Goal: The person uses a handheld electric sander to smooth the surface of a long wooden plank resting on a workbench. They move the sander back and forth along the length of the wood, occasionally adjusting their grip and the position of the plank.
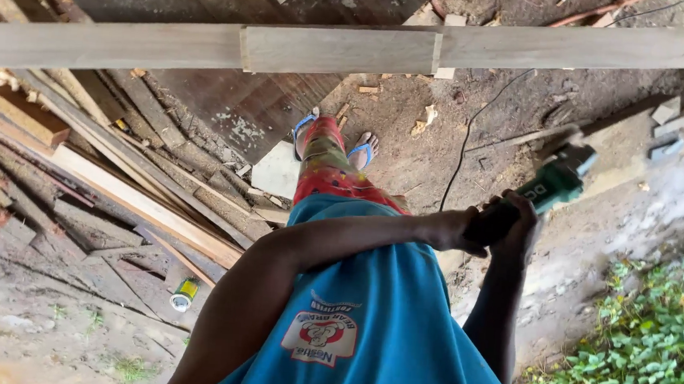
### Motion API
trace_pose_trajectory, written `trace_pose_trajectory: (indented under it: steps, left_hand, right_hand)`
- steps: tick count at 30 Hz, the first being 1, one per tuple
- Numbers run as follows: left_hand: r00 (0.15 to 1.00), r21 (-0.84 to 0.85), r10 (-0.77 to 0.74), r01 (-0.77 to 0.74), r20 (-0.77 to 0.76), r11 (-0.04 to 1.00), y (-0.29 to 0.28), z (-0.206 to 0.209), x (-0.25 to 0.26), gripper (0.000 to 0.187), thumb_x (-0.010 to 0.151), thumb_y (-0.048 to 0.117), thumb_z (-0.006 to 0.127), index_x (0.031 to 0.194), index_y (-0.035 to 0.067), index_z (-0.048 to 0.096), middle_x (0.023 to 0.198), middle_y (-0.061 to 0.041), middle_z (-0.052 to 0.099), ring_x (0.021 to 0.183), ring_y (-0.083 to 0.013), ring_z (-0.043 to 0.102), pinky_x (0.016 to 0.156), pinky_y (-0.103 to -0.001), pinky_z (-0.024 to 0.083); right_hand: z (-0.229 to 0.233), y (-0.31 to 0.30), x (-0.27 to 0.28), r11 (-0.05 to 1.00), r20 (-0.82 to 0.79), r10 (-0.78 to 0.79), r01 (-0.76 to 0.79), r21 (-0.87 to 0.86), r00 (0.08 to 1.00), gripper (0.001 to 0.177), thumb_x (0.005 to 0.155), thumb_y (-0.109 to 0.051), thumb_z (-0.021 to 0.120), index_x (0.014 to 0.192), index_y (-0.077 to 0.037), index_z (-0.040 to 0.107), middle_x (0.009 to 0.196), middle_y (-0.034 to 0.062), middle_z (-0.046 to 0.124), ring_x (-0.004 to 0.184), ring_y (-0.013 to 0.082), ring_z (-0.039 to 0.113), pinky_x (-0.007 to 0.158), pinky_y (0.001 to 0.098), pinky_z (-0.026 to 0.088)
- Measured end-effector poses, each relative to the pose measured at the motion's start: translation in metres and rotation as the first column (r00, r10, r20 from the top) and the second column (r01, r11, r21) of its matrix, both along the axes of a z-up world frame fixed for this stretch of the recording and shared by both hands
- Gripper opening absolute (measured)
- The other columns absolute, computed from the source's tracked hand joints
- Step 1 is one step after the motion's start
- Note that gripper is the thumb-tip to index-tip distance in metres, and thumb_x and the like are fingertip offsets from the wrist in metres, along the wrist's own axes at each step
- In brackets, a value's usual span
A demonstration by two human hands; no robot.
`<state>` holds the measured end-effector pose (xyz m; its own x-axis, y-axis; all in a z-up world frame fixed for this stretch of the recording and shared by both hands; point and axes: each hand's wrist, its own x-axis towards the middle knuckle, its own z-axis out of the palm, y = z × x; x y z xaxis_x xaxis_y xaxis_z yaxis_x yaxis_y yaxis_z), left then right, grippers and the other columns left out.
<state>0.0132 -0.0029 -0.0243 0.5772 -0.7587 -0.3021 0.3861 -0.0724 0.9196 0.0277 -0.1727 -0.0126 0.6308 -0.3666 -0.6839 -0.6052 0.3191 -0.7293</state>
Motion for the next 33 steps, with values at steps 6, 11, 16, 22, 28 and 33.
trace_pose_trajectory:
  steps: [6,11,16,22,28,33]
  left_hand:
    - [0.623,0.832,-0.555,-0.461,0.552,0.31,0.213,-0.122,0.068,0.008,0.087,0.017,0.072,0.087,0.023,0.077,0.077,0.007,0.075,0.075,-0.0141,0.076,0.062,-0.031,0.054]
    - [0.387,0.598,-0.526,-0.734,0.757,0.321,0.33,-0.154,0.136,0.1,0.085,0.017,0.093,0.161,0.016,0.027,0.149,-0.023,0.04,0.133,-0.0442,0.045,0.109,-0.066,0.037]
    - [0.426,0.568,-0.376,-0.63,0.823,0.53,0.348,-0.14,0.15,0.114,0.072,0.041,0.102,0.16,0.016,0.036,0.153,-0.025,0.05,0.135,-0.0452,0.054,0.113,-0.067,0.038]
    - [0.75,0.516,0.054,-0.504,0.66,0.693,0.361,-0.089,0.185,0.038,0.097,0.01,0.077,0.133,0.009,0.065,0.123,-0.028,0.068,0.065,-0.0133,0.068,0.049,-0.025,0.059]
    - [0.722,0.775,-0.349,-0.411,0.598,0.48,0.342,-0.128,0.181,0.115,0.087,0.093,0.056,0.159,0.006,0.033,0.147,-0.025,0.043,0.134,-0.0477,0.043,0.112,-0.066,0.027]
    - [0.586,0.697,-0.38,-0.568,0.716,0.438,0.344,-0.149,0.169,0.118,0.07,0.06,0.097,0.159,0.012,0.037,0.139,-0.012,0.054,0.127,-0.0382,0.051,0.103,-0.057,0.043]
  right_hand:
    - [0.014,0.048,-0.01,0.994,0.032,0.051,-0.048,-0.096,0.998,0.02,0.081,-0.021,0.077,0.088,-0.006,0.067,0.073,0.0184,0.066,0.063,0.0272,0.073,0.057,0.038,0.061]
    - [0.056,0.119,0.006,0.983,-0.017,-0.008,0.005,-0.183,1.0,0.023,0.077,-0.01,0.073,0.094,-0.003,0.06,0.07,0.0137,0.066,0.056,0.0224,0.064,0.052,0.0309,0.053]
    - [0.055,0.141,0.005,0.98,0.035,0.131,-0.124,-0.159,0.991,0.03,0.079,-0.015,0.074,0.104,-0.008,0.058,0.075,0.0068,0.069,0.062,0.02,0.068,0.06,0.0313,0.057]
    - [0.052,0.156,0.028,0.987,0.005,0.103,-0.102,-0.126,0.995,0.029,0.086,-0.011,0.07,0.106,-0.006,0.05,0.077,0.0115,0.066,0.061,0.0247,0.067,0.06,0.0373,0.061]
    - [0.022,0.144,0.055,0.907,-0.028,0.299,-0.293,-0.302,0.954,0.046,0.082,-0.011,0.074,0.123,-0.006,0.053,0.104,0.0131,0.076,0.073,0.0194,0.07,0.065,0.0318,0.062]
    - [0.0,0.137,0.084,0.722,0.028,0.592,-0.515,-0.461,0.805,0.048,0.085,-0.015,0.074,0.125,-0.01,0.048,0.089,0.0038,0.058,0.072,0.0155,0.056,0.061,0.0305,0.051]
